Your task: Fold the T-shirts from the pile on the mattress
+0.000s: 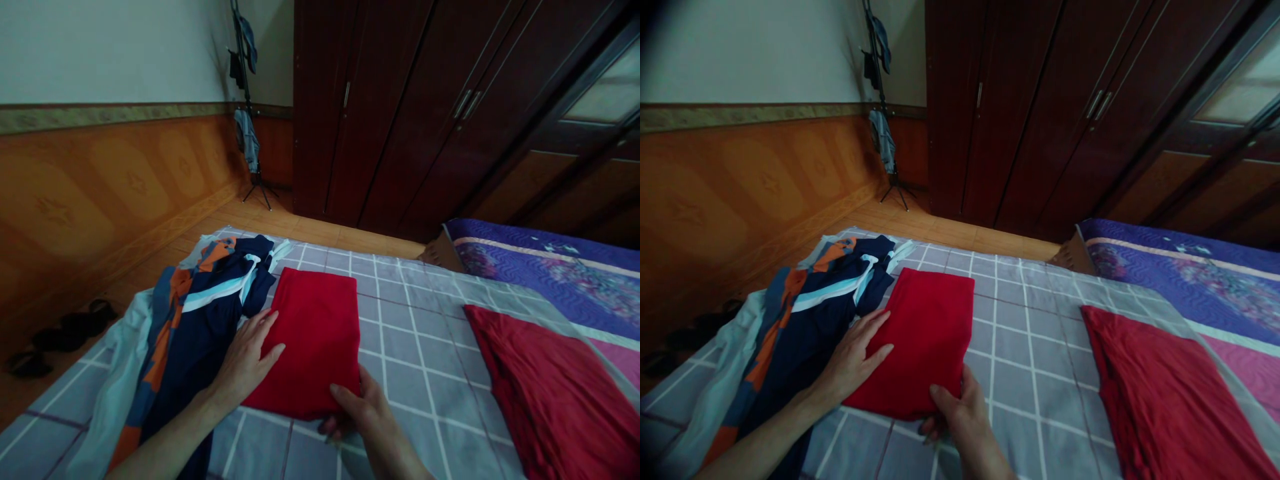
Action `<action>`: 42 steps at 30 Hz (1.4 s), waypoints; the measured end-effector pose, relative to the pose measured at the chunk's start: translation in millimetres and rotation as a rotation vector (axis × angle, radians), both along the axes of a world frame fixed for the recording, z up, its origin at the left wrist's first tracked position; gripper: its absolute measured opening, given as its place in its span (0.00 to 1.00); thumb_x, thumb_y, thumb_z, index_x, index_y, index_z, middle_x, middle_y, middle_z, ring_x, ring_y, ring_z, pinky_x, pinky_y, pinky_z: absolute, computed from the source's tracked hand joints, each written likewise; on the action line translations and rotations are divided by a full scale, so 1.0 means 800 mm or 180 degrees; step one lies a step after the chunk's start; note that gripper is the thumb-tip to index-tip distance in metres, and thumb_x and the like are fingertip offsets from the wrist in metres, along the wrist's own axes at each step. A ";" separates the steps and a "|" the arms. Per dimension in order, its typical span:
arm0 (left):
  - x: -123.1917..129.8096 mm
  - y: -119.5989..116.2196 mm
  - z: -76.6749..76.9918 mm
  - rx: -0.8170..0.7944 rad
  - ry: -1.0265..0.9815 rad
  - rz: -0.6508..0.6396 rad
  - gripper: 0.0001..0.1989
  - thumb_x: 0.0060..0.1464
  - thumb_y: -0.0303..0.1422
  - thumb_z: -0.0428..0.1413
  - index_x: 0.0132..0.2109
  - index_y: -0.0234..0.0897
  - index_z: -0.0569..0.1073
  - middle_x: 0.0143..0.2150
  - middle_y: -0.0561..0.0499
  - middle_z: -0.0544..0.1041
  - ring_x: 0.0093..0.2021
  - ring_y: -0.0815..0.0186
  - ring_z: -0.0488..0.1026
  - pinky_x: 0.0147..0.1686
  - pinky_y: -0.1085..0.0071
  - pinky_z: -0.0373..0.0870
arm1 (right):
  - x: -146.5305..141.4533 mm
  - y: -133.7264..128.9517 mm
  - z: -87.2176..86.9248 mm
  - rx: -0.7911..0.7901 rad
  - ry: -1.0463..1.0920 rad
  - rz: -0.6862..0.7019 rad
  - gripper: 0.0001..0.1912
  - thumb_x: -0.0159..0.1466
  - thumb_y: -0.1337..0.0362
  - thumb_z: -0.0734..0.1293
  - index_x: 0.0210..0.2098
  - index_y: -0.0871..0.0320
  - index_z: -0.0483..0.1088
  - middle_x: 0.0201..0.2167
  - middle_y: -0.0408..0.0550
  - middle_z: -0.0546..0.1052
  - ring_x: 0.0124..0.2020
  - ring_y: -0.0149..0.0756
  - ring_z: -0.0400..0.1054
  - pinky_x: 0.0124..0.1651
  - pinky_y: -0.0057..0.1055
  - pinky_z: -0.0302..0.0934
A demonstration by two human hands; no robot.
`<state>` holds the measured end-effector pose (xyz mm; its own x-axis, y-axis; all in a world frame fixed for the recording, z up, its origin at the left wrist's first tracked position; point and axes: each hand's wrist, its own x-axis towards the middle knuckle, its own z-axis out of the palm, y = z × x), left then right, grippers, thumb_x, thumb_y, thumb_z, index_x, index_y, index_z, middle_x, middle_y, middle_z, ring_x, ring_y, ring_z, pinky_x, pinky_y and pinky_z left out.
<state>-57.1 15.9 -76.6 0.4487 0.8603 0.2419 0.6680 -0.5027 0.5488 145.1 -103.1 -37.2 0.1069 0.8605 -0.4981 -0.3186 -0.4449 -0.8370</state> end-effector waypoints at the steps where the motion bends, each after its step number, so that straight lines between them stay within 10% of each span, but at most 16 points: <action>1: 0.000 0.001 0.001 -0.0051 -0.0070 0.0027 0.25 0.58 0.37 0.51 0.61 0.39 0.60 0.61 0.43 0.64 0.61 0.56 0.61 0.59 0.54 0.59 | -0.003 0.006 0.008 0.0137 0.0008 -0.0048 0.27 0.52 0.55 0.70 0.45 0.62 0.61 0.22 0.43 0.72 0.16 0.29 0.65 0.18 0.23 0.57; 10: -0.007 0.001 0.015 -0.0874 -0.0735 0.0191 0.24 0.61 0.44 0.46 0.59 0.36 0.62 0.57 0.43 0.68 0.53 0.59 0.69 0.52 0.61 0.67 | 0.071 -0.044 0.119 0.0485 -0.0107 -0.0072 0.26 0.51 0.57 0.69 0.48 0.61 0.68 0.19 0.43 0.70 0.15 0.28 0.60 0.17 0.25 0.54; 21: 0.028 0.006 0.018 -0.0888 -0.0350 -0.0217 0.25 0.57 0.43 0.49 0.58 0.36 0.64 0.54 0.43 0.73 0.53 0.58 0.70 0.53 0.59 0.66 | 0.129 -0.143 -0.003 -0.0297 -0.0597 -0.0856 0.23 0.52 0.49 0.68 0.38 0.62 0.71 0.14 0.43 0.70 0.14 0.30 0.60 0.18 0.25 0.49; 26: 0.088 0.030 0.024 -0.0782 -0.0015 -0.0603 0.24 0.56 0.41 0.49 0.57 0.36 0.66 0.53 0.43 0.73 0.50 0.58 0.72 0.51 0.60 0.67 | 0.132 -0.142 0.009 0.0050 -0.0746 -0.1245 0.22 0.47 0.55 0.72 0.39 0.60 0.73 0.26 0.46 0.76 0.27 0.36 0.69 0.28 0.28 0.61; 32: 0.149 0.034 0.031 -0.0595 0.0803 -0.0961 0.23 0.53 0.42 0.52 0.52 0.34 0.68 0.37 0.47 0.76 0.41 0.57 0.73 0.42 0.64 0.66 | 0.155 -0.162 0.033 0.0161 -0.0613 -0.1421 0.21 0.49 0.59 0.68 0.41 0.62 0.75 0.19 0.42 0.72 0.18 0.30 0.61 0.20 0.25 0.53; 42: 0.186 0.006 0.037 -0.0565 0.0983 -0.1377 0.09 0.54 0.41 0.50 0.34 0.41 0.67 0.36 0.51 0.74 0.39 0.60 0.72 0.40 0.68 0.63 | 0.156 -0.188 0.037 0.0550 -0.0986 -0.1241 0.23 0.52 0.64 0.64 0.47 0.62 0.73 0.33 0.48 0.78 0.33 0.40 0.70 0.36 0.32 0.64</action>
